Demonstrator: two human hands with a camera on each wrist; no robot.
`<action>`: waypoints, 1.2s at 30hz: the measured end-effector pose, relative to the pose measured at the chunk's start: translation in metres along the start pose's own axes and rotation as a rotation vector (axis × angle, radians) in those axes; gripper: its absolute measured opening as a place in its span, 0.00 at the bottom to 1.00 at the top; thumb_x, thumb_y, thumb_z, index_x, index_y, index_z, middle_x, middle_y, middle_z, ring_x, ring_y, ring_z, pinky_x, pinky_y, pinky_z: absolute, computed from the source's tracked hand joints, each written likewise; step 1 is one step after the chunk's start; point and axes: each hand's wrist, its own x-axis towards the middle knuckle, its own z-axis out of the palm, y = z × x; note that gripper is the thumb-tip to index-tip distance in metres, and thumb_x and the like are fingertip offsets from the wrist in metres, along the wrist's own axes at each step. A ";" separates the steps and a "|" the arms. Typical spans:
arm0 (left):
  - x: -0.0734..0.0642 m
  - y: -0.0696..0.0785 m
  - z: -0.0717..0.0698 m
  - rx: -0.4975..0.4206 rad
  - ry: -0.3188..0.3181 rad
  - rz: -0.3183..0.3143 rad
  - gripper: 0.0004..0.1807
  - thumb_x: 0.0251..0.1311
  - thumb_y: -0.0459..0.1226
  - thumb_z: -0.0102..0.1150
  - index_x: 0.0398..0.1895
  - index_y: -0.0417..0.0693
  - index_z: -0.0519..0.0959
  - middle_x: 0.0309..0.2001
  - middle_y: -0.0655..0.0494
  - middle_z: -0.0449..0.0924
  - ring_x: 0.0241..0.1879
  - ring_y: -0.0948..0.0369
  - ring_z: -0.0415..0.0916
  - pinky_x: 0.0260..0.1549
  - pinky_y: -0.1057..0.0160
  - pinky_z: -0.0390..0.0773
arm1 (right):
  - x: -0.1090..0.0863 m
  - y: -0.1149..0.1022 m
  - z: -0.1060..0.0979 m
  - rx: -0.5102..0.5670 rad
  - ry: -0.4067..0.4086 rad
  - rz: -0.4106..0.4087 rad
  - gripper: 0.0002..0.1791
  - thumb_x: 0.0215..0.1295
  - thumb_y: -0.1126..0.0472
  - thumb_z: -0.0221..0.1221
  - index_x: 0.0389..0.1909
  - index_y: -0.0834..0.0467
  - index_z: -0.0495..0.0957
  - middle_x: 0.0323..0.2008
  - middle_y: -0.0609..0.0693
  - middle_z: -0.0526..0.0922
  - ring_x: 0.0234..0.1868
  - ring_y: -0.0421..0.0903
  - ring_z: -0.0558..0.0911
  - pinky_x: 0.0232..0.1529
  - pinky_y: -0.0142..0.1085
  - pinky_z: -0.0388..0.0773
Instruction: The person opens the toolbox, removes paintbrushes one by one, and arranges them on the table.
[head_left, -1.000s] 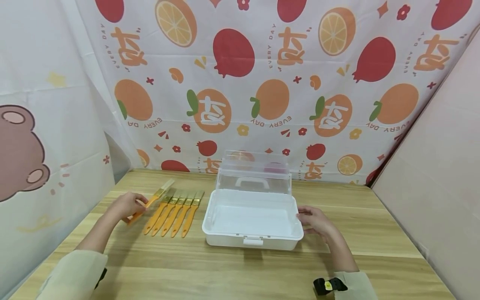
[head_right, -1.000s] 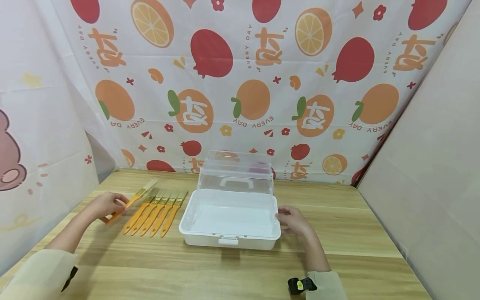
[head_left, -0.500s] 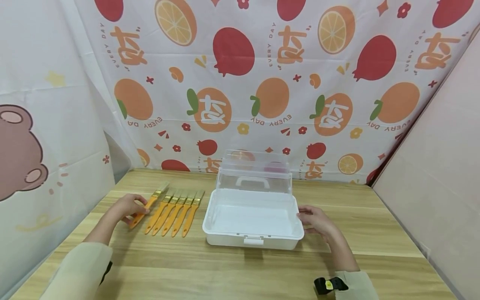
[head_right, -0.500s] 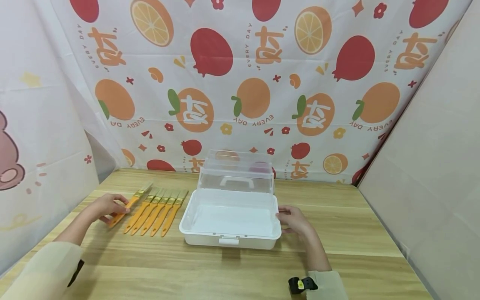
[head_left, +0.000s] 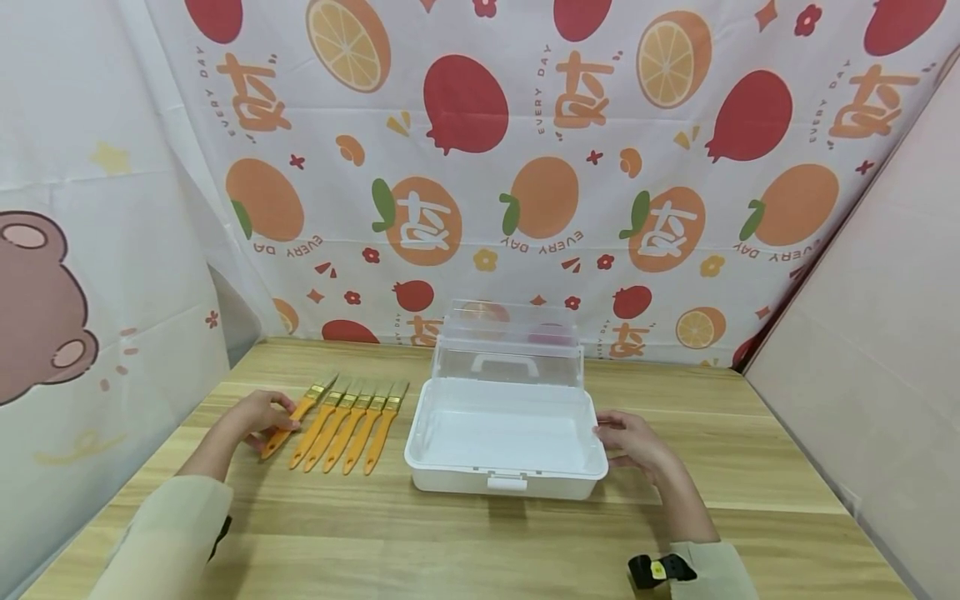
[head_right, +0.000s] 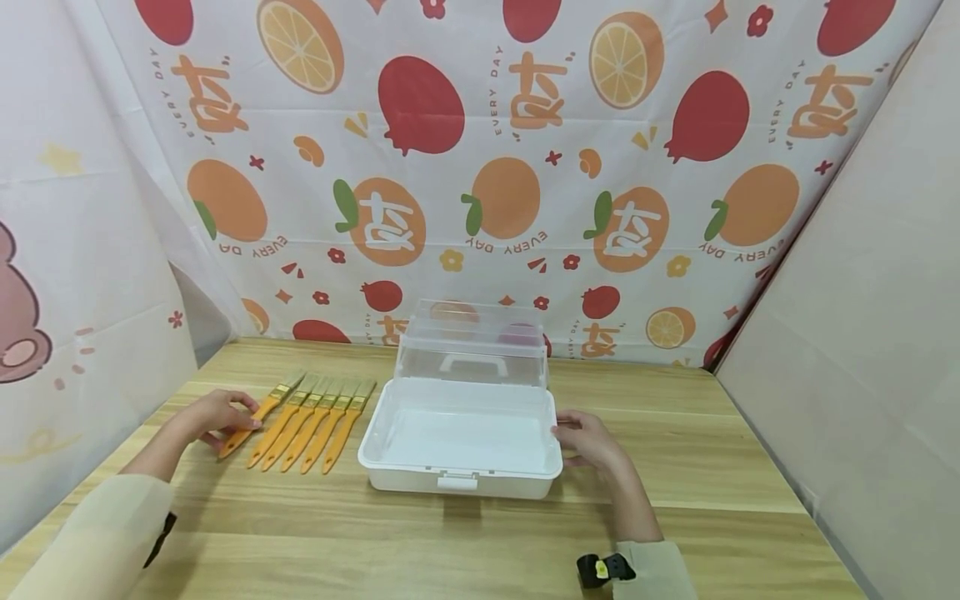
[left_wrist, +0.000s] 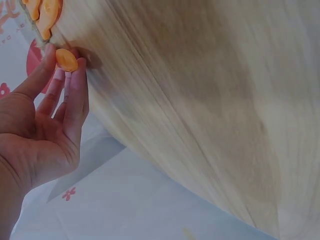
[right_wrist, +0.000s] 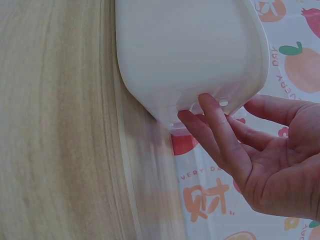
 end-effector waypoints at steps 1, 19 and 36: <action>0.000 0.000 0.001 -0.002 -0.001 0.001 0.17 0.56 0.34 0.61 0.43 0.31 0.68 0.27 0.49 0.69 0.27 0.57 0.70 0.22 0.58 0.77 | 0.000 0.000 0.000 0.003 -0.001 0.000 0.24 0.65 0.64 0.51 0.59 0.72 0.63 0.47 0.61 0.75 0.42 0.53 0.77 0.35 0.46 0.78; -0.002 0.005 0.004 -0.006 -0.014 0.021 0.20 0.56 0.34 0.61 0.45 0.29 0.67 0.27 0.49 0.71 0.26 0.58 0.71 0.22 0.59 0.77 | -0.001 -0.001 0.000 0.012 -0.018 -0.009 0.24 0.66 0.64 0.51 0.59 0.73 0.62 0.48 0.61 0.75 0.43 0.53 0.77 0.35 0.46 0.78; -0.003 0.001 0.011 0.005 -0.032 0.023 0.18 0.57 0.34 0.59 0.44 0.30 0.67 0.27 0.49 0.69 0.25 0.59 0.70 0.22 0.61 0.76 | -0.001 0.001 -0.001 0.013 -0.008 -0.008 0.24 0.65 0.64 0.51 0.58 0.73 0.63 0.46 0.61 0.76 0.41 0.50 0.78 0.35 0.46 0.78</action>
